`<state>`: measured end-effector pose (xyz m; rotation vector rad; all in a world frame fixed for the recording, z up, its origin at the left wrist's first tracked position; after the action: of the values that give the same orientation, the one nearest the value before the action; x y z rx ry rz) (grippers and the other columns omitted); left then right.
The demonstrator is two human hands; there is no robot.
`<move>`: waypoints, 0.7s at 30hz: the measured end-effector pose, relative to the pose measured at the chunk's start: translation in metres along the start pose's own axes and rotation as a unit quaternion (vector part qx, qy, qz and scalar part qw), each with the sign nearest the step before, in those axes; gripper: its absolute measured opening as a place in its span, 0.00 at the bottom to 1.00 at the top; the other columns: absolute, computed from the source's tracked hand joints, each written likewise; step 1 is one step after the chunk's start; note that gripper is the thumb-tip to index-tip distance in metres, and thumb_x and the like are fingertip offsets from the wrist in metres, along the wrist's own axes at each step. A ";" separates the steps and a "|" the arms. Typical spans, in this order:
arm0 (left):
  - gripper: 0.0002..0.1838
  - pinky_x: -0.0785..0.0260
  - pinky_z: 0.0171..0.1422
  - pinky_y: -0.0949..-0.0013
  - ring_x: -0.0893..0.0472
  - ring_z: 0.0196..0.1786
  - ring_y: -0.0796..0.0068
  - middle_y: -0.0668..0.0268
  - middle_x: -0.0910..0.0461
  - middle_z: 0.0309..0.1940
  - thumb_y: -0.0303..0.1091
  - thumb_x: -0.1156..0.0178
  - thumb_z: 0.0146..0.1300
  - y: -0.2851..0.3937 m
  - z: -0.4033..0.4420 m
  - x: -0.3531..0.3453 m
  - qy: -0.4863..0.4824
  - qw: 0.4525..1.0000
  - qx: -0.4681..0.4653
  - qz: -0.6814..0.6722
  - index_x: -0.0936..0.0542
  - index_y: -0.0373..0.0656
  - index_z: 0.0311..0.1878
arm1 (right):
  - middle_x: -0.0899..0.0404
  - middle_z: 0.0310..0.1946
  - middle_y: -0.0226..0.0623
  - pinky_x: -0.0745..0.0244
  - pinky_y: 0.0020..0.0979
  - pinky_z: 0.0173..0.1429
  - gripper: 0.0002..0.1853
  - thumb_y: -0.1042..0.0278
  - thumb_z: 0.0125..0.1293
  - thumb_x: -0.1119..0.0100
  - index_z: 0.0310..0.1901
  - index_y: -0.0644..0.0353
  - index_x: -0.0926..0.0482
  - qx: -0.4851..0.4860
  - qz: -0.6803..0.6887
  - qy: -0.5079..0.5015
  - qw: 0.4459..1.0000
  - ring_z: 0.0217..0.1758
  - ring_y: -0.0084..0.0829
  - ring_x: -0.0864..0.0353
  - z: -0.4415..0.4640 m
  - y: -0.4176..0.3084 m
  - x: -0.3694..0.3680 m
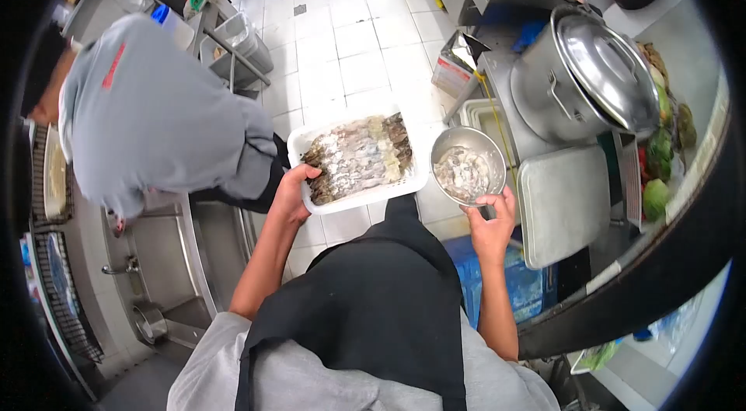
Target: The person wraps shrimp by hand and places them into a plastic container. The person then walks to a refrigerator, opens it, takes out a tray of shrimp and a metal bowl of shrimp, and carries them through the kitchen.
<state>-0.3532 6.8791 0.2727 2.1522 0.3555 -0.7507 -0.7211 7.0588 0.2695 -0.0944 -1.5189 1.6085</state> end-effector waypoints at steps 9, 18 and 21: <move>0.25 0.16 0.62 0.48 0.12 0.50 0.50 0.48 0.13 0.51 0.32 0.40 0.61 0.128 0.150 -0.050 -0.024 0.997 -0.010 -0.070 0.21 0.29 0.61 | 0.24 0.69 0.53 0.31 0.44 0.77 0.17 0.78 0.50 0.18 0.37 0.57 0.19 0.035 0.057 -0.040 0.997 0.73 0.53 0.23 0.218 -0.047 -0.104; 0.21 0.15 0.59 0.51 0.12 0.48 0.55 0.52 0.14 0.48 0.29 0.40 0.64 0.287 0.289 -0.088 0.047 0.985 -0.132 -0.102 0.21 0.29 0.58 | 0.24 0.69 0.54 0.32 0.42 0.77 0.17 0.78 0.51 0.18 0.38 0.58 0.20 0.094 0.065 -0.097 0.989 0.73 0.52 0.23 0.426 -0.094 -0.251; 0.21 0.17 0.56 0.56 0.14 0.46 0.61 0.56 0.16 0.47 0.27 0.38 0.63 0.343 0.361 -0.076 0.103 0.982 -0.157 -0.033 0.21 0.29 0.58 | 0.23 0.68 0.53 0.31 0.42 0.75 0.16 0.79 0.51 0.20 0.38 0.59 0.19 0.074 0.050 -0.105 0.990 0.71 0.51 0.22 0.484 -0.107 -0.298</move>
<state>-0.3895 6.3830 0.3498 1.9278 0.6130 -0.4720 -0.7755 6.4856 0.3276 0.0858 -1.5679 1.8543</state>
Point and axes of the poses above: each hand's wrist, its own z-axis towards the middle knuckle, its own x-axis out of the back of the hand, y = z × x, the point moved 2 cm from there along z, towards the middle knuckle
